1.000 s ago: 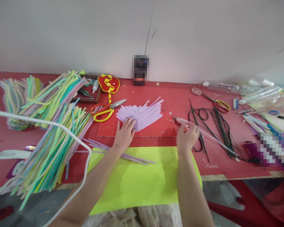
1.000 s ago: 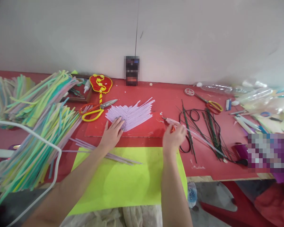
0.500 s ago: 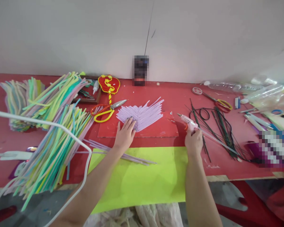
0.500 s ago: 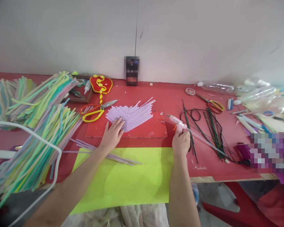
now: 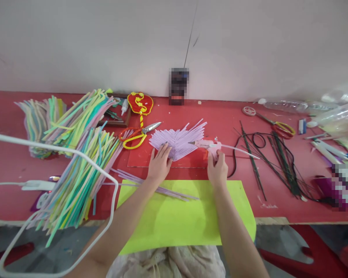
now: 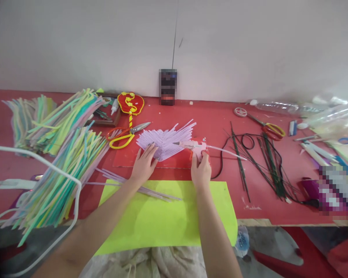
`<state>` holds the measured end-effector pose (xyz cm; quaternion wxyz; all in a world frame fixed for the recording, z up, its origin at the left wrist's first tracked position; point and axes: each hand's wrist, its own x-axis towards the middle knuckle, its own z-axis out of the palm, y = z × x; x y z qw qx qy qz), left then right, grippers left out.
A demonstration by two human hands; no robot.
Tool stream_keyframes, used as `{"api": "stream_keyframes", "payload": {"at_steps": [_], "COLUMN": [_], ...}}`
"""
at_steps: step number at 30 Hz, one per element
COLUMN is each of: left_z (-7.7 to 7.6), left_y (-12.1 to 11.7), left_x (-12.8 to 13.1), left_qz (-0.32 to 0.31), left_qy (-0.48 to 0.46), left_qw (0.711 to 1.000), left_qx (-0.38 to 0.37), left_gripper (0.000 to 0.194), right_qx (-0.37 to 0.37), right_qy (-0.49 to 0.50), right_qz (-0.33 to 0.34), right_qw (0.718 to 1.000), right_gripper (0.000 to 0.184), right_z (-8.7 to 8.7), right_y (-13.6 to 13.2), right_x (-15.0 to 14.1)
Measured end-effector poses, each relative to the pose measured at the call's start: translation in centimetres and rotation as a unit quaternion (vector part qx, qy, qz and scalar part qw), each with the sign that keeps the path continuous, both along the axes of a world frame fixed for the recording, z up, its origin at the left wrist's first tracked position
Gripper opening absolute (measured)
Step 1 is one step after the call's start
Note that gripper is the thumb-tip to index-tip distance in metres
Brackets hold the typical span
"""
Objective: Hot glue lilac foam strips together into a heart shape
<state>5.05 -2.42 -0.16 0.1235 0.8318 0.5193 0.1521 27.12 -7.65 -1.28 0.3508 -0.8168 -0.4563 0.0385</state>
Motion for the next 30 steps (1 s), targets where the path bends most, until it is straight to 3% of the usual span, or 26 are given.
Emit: {"api": "stream_keyframes", "payload": {"at_steps": [5, 10, 15, 19, 23, 30], "left_z": [-0.5, -1.0, -1.7, -1.8, -1.1, -0.6], "left_y": [0.1, 0.4, 0.9, 1.9, 3.9, 7.3], "left_x": [-0.1, -0.2, -0.6, -1.6, -3.6, -4.9], "left_qz": [0.012, 0.042, 0.130, 0.197, 0.197, 0.140], "left_qy": [-0.068, -0.210, -0.397, -0.494, -0.435, -0.253], "left_qw": [0.998, 0.977, 0.908, 0.845, 0.879, 0.957], "left_qx": [-0.002, -0.009, 0.001, -0.052, -0.014, -0.013], "left_gripper": [0.051, 0.052, 0.037, 0.029, 0.028, 0.032], "right_qx": [-0.034, -0.048, -0.053, -0.030, -0.006, -0.013], "right_qy": [-0.050, -0.048, -0.023, -0.008, 0.014, 0.044], "right_qz": [0.044, 0.038, 0.019, -0.013, -0.063, -0.051], "right_qw": [0.997, 0.997, 0.998, 0.999, 0.998, 0.998], "right_gripper": [0.076, 0.083, 0.079, 0.082, 0.083, 0.070], "right_z": [-0.7, -0.8, -0.5, -0.4, 0.0, 1.5], "right_y": [-0.6, -0.7, -0.9, -0.8, -0.3, -0.4], "right_x": [-0.2, -0.2, -0.1, 0.0, -0.3, -0.9]}}
